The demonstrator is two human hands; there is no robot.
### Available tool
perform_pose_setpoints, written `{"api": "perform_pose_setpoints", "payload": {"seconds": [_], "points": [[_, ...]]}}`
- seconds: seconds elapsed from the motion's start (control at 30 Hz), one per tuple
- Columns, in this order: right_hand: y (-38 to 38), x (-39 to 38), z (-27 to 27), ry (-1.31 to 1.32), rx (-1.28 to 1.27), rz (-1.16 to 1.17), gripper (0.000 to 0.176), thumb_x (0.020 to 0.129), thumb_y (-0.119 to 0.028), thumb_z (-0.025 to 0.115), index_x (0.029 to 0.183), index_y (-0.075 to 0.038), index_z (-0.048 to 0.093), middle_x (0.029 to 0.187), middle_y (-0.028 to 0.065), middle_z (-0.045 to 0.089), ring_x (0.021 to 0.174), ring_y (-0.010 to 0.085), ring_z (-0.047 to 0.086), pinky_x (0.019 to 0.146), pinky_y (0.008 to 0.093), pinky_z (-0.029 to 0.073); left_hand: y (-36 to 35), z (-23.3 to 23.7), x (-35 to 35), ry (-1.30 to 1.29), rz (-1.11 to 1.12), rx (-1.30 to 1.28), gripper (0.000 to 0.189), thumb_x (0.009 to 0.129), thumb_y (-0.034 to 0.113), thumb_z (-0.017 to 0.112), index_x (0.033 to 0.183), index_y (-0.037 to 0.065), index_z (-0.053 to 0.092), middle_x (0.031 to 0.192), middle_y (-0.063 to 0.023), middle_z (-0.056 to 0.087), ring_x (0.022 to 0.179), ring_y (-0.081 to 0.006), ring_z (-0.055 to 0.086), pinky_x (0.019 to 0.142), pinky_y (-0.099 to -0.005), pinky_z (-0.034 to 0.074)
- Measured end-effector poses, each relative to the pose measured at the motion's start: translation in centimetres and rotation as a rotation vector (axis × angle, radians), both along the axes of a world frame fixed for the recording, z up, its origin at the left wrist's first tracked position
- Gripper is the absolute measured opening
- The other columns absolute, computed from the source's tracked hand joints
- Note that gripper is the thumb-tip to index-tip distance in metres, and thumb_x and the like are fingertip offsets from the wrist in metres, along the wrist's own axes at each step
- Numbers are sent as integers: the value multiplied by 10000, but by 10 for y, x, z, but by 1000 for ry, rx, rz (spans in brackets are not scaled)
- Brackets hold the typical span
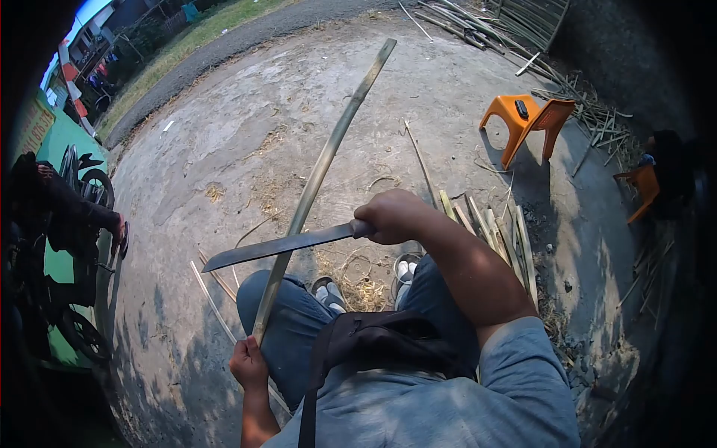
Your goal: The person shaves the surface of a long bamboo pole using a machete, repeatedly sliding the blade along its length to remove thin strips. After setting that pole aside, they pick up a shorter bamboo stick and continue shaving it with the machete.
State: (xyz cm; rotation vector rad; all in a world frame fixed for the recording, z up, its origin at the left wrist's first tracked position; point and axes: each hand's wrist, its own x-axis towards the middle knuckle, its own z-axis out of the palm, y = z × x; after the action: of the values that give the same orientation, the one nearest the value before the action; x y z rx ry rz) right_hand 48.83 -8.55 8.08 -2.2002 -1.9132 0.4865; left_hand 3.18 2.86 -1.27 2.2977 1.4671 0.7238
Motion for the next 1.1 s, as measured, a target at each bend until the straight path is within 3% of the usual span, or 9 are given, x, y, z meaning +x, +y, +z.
{"api": "perform_pose_setpoints", "payload": {"seconds": [0.1,0.23,0.33,0.43,0.57,0.67,0.87,0.97,1.1], "points": [[6,22,-18,124,54,-50,236,829,-280,734,1024,-147,730,936,137,737,902,348,714,781,481,558,2,-4,-2,-17,-7,-18,548,1043,485,563,750,25,616,628,-182,614,586,-382,634,557,-457,463],[5,68,-24,405,172,-478,285,877,-238,729,1127,-103,721,1043,150,745,997,303,708,852,415,544,2,-5,-3,-18,3,25,547,1037,485,572,745,24,615,622,-180,609,576,-381,628,553,-460,459],[2,68,-35,480,272,-544,292,876,-227,729,1140,-101,718,1058,155,745,1007,288,710,865,410,543,3,5,-1,27,-4,12,537,1033,476,584,740,27,615,616,-180,605,571,-381,626,548,-462,455],[-4,50,-21,384,144,-408,304,868,-224,723,1146,-101,717,1069,156,743,1022,306,708,873,416,544,-1,5,3,7,-18,47,532,1053,437,563,730,15,573,599,-177,561,541,-336,574,545,-443,426],[-1,0,0,10,-39,-88,205,824,-236,701,1019,-177,731,934,107,734,930,337,714,804,468,563,-1,8,6,10,-1,13,531,1028,474,594,733,32,613,604,-175,594,565,-385,617,547,-468,453],[3,-6,4,-54,33,-25,215,798,-215,703,1008,-185,735,896,92,729,885,333,718,771,477,567,1,6,2,2,-9,37,533,1027,481,593,735,35,614,613,-176,597,576,-391,619,556,-471,456],[5,64,-28,362,143,-509,296,900,-257,694,1161,-118,722,1067,154,749,1020,319,709,879,421,542,3,0,0,23,13,53,544,1023,503,585,737,41,620,636,-187,612,609,-409,634,574,-482,470],[3,63,-33,380,142,-620,291,900,-233,673,1162,-111,718,1071,163,746,1030,333,705,883,425,540,1,12,1,76,18,47,548,1021,509,583,740,40,626,645,-194,621,622,-417,640,578,-487,475],[-4,46,-22,226,29,-419,285,882,-216,663,1143,-117,718,1107,155,738,1059,342,695,908,439,543,2,15,2,114,21,52,544,1017,509,588,744,40,631,658,-200,632,635,-425,647,579,-493,476]]}}
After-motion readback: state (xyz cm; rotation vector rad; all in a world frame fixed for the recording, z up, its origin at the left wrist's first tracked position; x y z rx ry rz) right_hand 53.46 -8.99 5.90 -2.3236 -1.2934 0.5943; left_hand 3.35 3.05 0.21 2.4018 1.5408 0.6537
